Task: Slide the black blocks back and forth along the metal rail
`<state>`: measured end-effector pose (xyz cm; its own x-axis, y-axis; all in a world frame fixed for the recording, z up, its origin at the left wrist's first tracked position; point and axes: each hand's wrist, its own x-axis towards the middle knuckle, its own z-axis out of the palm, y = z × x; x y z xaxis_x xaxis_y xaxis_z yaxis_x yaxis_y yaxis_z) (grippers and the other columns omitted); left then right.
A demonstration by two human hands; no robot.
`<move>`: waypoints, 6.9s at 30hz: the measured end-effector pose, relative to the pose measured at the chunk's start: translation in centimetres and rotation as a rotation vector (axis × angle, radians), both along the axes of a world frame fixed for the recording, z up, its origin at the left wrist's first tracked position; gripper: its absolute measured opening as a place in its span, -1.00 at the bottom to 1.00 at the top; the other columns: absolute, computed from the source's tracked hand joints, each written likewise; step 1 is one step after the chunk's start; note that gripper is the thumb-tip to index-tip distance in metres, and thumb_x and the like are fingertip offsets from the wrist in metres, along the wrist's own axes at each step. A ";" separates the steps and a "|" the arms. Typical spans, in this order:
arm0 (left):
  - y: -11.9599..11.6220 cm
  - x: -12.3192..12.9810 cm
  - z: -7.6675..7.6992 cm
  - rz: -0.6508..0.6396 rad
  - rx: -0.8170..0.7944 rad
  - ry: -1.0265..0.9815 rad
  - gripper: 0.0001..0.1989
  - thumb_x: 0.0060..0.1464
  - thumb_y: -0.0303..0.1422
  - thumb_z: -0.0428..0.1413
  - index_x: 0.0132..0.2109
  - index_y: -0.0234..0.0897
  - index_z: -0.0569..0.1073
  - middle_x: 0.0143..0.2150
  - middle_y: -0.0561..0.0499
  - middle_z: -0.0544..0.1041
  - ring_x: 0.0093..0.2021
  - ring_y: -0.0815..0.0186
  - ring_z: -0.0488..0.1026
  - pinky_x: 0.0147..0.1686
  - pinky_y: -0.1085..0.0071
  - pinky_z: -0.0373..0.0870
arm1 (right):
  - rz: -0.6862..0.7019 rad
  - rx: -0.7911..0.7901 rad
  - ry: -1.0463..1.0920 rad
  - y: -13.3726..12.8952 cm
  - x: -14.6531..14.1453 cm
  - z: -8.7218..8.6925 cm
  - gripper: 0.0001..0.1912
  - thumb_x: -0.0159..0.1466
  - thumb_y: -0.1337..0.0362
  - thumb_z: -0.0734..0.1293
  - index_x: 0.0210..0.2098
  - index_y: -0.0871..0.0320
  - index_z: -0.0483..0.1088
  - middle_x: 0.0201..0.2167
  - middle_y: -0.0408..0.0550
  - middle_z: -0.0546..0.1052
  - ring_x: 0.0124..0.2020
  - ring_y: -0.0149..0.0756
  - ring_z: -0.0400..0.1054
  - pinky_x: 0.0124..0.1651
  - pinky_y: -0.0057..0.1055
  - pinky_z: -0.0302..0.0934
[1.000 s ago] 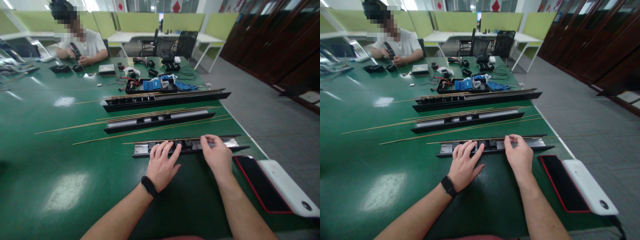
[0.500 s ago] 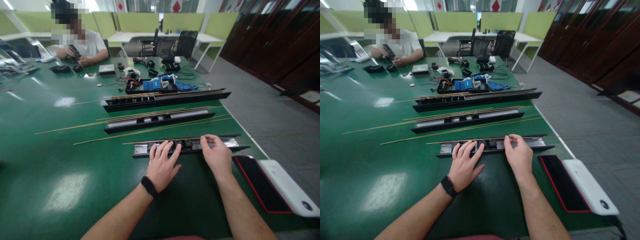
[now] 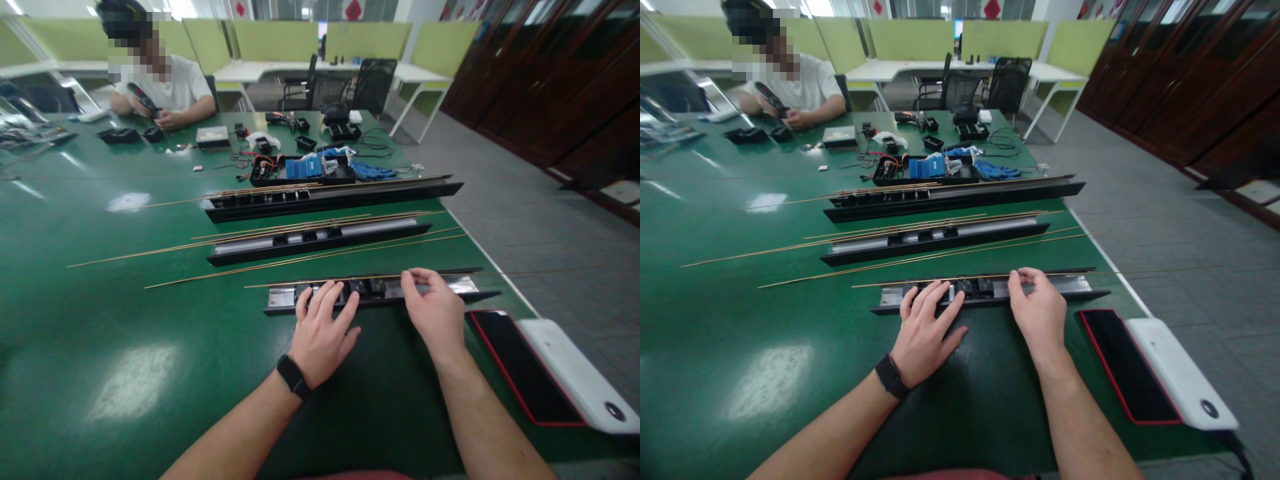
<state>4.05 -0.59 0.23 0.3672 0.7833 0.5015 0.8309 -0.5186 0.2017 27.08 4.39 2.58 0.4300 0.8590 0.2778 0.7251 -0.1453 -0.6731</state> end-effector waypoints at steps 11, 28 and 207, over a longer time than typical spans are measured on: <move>-0.1 -0.1 0.1 0.039 0.001 -0.002 -0.46 0.27 -0.14 0.23 0.34 -0.06 0.42 0.42 -0.21 0.38 0.43 0.01 0.28 0.43 -0.07 -0.03 | 0.002 0.011 -0.017 0.0 0.1 -0.2 -0.55 0.31 -0.12 0.33 -0.10 0.10 0.59 -0.27 0.02 0.66 -0.36 -0.15 0.48 -0.11 -0.23 0.31; -0.4 -0.1 0.2 0.054 0.022 -0.036 -0.49 0.28 -0.16 0.22 0.33 -0.05 0.43 0.44 -0.22 0.35 0.43 0.00 0.30 0.46 -0.12 -0.19 | 0.007 0.018 -0.013 0.1 0.1 -0.3 -0.55 0.31 -0.12 0.33 -0.11 0.11 0.59 -0.27 0.02 0.66 -0.32 -0.13 0.50 -0.04 -0.21 0.33; 0.1 -0.9 0.0 0.016 -0.008 -0.029 -0.42 0.26 -0.26 0.22 0.38 -0.20 0.37 0.33 -0.23 0.44 0.32 0.00 0.36 0.49 -0.23 0.03 | -0.194 -0.122 -0.052 1.0 3.5 0.5 -0.61 0.26 -0.04 0.32 -0.13 0.09 0.59 -0.20 0.08 0.66 -0.11 0.03 0.52 0.07 -0.08 0.33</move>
